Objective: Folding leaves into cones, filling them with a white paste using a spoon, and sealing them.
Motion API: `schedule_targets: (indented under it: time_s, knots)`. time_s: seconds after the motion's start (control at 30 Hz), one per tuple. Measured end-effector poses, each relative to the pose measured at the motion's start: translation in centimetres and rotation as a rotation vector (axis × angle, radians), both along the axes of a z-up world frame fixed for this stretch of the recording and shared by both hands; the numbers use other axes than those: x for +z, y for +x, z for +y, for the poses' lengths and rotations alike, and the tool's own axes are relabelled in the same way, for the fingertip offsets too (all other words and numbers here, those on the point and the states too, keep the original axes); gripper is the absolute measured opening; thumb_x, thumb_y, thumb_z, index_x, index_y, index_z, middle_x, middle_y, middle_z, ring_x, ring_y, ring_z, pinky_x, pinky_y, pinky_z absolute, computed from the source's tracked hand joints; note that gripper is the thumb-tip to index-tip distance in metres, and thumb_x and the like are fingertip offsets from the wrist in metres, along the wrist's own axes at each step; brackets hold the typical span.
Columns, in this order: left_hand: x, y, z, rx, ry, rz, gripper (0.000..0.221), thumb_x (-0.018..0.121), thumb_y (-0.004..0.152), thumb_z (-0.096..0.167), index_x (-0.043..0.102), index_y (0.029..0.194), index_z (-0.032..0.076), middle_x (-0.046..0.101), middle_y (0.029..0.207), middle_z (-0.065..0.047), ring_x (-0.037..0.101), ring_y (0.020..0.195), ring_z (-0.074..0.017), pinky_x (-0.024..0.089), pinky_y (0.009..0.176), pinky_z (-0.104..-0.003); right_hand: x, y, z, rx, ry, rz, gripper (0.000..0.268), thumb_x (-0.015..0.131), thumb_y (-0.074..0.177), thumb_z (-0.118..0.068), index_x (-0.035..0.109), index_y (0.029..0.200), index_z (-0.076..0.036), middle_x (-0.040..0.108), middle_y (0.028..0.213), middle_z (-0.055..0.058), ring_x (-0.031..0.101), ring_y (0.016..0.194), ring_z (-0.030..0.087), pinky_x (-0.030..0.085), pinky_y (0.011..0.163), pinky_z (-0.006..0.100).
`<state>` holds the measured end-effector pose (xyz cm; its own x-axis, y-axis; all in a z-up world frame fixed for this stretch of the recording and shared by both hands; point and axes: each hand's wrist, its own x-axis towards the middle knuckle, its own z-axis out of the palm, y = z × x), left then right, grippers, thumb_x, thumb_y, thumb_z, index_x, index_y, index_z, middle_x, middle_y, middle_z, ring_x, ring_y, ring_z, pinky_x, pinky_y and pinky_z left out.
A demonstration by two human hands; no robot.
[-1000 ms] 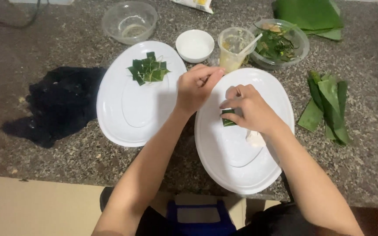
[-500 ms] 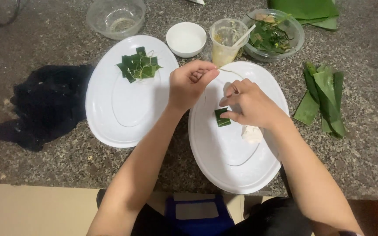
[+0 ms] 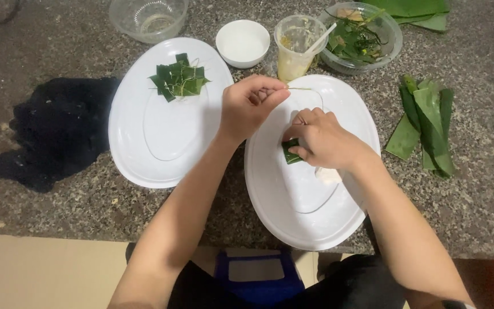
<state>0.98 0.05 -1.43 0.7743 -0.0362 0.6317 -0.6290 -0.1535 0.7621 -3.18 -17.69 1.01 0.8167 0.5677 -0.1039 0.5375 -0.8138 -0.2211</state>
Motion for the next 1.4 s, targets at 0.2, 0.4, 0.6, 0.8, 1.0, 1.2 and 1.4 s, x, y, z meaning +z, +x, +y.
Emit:
schedule_targets:
  time_s: [0.2,0.4,0.6,0.8,1.0,1.2,1.4]
  knots:
    - [0.7,-0.4,-0.1,0.064,0.087,-0.008,0.012,0.076,0.074,0.027,0.071,0.082,0.02,0.068,0.071,-0.003,0.068,0.068,-0.0213,0.055,0.059,-0.031,0.0,-0.3,0.4,0.003,-0.024,0.036,0.031,0.064,0.079,-0.027,0.064,0.105,-0.009,0.053,0.099,0.01,0.051,0.094,0.031,0.037,0.079,0.043]
    - [-1.4,0.2,-0.2,-0.142,-0.083,0.032,0.013,0.068,0.079,0.02,0.068,0.086,0.01,0.069,0.084,-0.003,0.063,0.072,-0.008,0.053,0.069,-0.021,-1.2,1.1,-0.9,0.189,0.135,0.05,0.011,0.06,0.073,-0.014,0.063,0.083,-0.017,0.059,0.092,-0.001,0.052,0.095,0.023,0.035,0.091,0.038]
    - [-0.1,-0.5,0.0,-0.017,0.099,-0.168,0.014,0.066,0.08,0.027,0.069,0.085,0.013,0.07,0.081,0.0,0.068,0.065,-0.0118,0.059,0.063,-0.023,-1.6,0.6,-1.0,0.067,0.057,0.098,0.025,0.061,0.074,-0.012,0.06,0.097,-0.024,0.067,0.099,-0.011,0.06,0.092,0.013,0.043,0.084,0.031]
    - [-0.8,-0.8,0.2,-0.059,0.109,-0.123,0.011,0.064,0.085,0.025,0.068,0.092,0.016,0.07,0.087,0.002,0.064,0.069,-0.0102,0.055,0.063,-0.024,-1.8,1.0,-1.1,-0.037,0.127,0.269,0.026,0.065,0.077,-0.01,0.053,0.096,-0.023,0.063,0.091,-0.006,0.066,0.059,0.011,0.048,0.064,0.025]
    - [-1.1,-1.4,-0.5,-0.066,0.139,-0.001,0.009,0.062,0.088,0.027,0.065,0.094,0.021,0.066,0.094,0.008,0.063,0.084,-0.0101,0.05,0.079,-0.025,-4.5,2.6,-2.3,-0.087,0.043,0.173,0.02,0.066,0.071,-0.017,0.063,0.087,-0.028,0.069,0.083,-0.013,0.066,0.074,0.009,0.049,0.074,0.026]
    - [-1.0,-1.7,-0.8,-0.103,0.169,0.044,0.011,0.057,0.089,0.027,0.061,0.096,0.019,0.065,0.096,0.006,0.063,0.093,-0.0156,0.048,0.089,-0.03,-4.8,2.6,-2.2,-0.156,0.087,0.218,0.017,0.071,0.072,-0.015,0.06,0.082,-0.022,0.061,0.066,-0.004,0.051,0.049,0.014,0.044,0.061,0.025]
    - [-0.7,-1.2,-0.3,-0.061,0.118,-0.115,0.008,0.059,0.089,0.022,0.061,0.093,0.015,0.065,0.09,0.005,0.064,0.086,-0.014,0.05,0.087,-0.029,-2.9,1.5,-1.2,-0.197,0.169,0.234,0.032,0.077,0.067,-0.008,0.07,0.093,-0.024,0.063,0.07,-0.007,0.059,0.049,0.009,0.046,0.062,0.02]
